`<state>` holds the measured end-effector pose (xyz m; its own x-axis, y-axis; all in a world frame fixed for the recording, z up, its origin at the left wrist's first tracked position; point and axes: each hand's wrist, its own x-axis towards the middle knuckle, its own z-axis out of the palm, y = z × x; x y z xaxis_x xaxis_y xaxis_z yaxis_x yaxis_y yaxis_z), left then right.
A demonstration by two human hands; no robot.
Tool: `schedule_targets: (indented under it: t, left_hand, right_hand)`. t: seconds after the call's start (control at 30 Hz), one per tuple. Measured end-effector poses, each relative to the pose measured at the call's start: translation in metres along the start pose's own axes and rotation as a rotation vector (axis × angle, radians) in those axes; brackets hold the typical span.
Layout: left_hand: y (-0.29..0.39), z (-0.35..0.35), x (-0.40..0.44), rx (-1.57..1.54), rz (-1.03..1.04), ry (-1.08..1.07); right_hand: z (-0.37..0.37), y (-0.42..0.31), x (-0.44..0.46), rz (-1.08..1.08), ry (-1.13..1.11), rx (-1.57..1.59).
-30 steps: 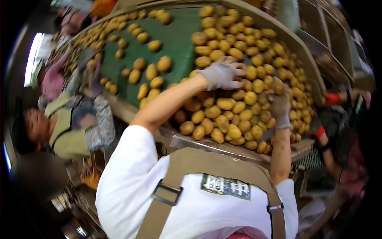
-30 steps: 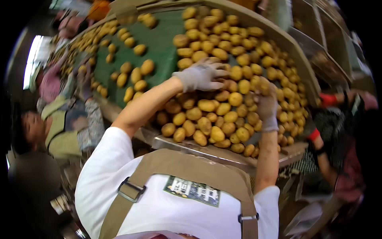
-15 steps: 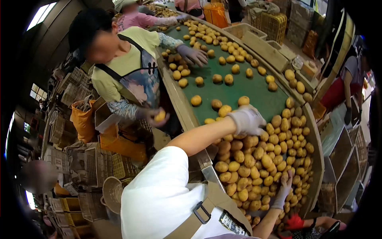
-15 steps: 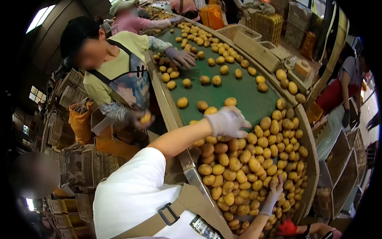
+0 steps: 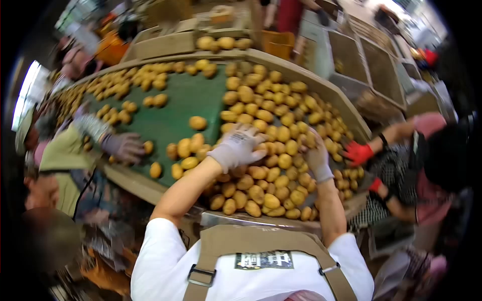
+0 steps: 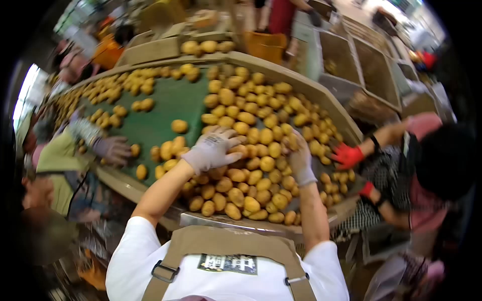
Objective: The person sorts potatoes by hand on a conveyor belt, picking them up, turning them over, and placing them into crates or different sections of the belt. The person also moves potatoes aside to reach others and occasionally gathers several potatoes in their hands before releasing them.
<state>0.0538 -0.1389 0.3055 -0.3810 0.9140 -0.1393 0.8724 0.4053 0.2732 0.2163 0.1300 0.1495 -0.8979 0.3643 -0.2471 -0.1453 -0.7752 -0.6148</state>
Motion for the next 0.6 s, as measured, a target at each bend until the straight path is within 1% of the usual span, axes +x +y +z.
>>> schedule_targets:
  t: [0.03,0.1,0.13,0.17,0.2,0.3,0.33,0.43,0.57,0.6]
  left_hand:
    - [0.007,0.009,0.015,0.097,0.026,-0.07]
    - [0.014,0.023,0.034,0.161,0.008,-0.247]
    - [0.015,0.025,0.04,0.216,-0.029,-0.329]
    - [0.017,0.027,0.043,0.221,-0.051,-0.36]
    - [0.017,0.027,0.044,0.216,-0.047,-0.359]
    - [0.02,0.028,0.043,0.23,-0.051,-0.371]
    - [0.02,0.027,0.045,0.237,-0.058,-0.37]
    - [0.02,0.027,0.044,0.239,-0.057,-0.363]
    - [0.015,0.037,0.041,0.181,-0.05,-0.268]
    - [0.014,0.043,0.041,0.178,0.001,-0.246]
  right_hand:
    - [0.006,0.0,0.0,-0.052,0.192,0.039]
    - [0.006,-0.013,-0.01,0.002,0.08,0.177]
    - [0.018,-0.022,-0.017,-0.028,0.016,0.229]
    - [0.034,-0.031,-0.022,-0.052,-0.062,0.286]
    - [0.045,-0.037,-0.026,-0.064,-0.05,0.342]
    - [0.044,-0.043,-0.024,-0.069,-0.197,0.434]
    - [0.051,-0.046,-0.026,-0.054,-0.143,0.427]
    - [0.048,-0.042,-0.025,-0.015,-0.178,0.362]
    - [0.055,-0.04,-0.025,0.01,-0.051,0.182]
    - [0.054,-0.041,-0.027,0.021,-0.064,0.201]
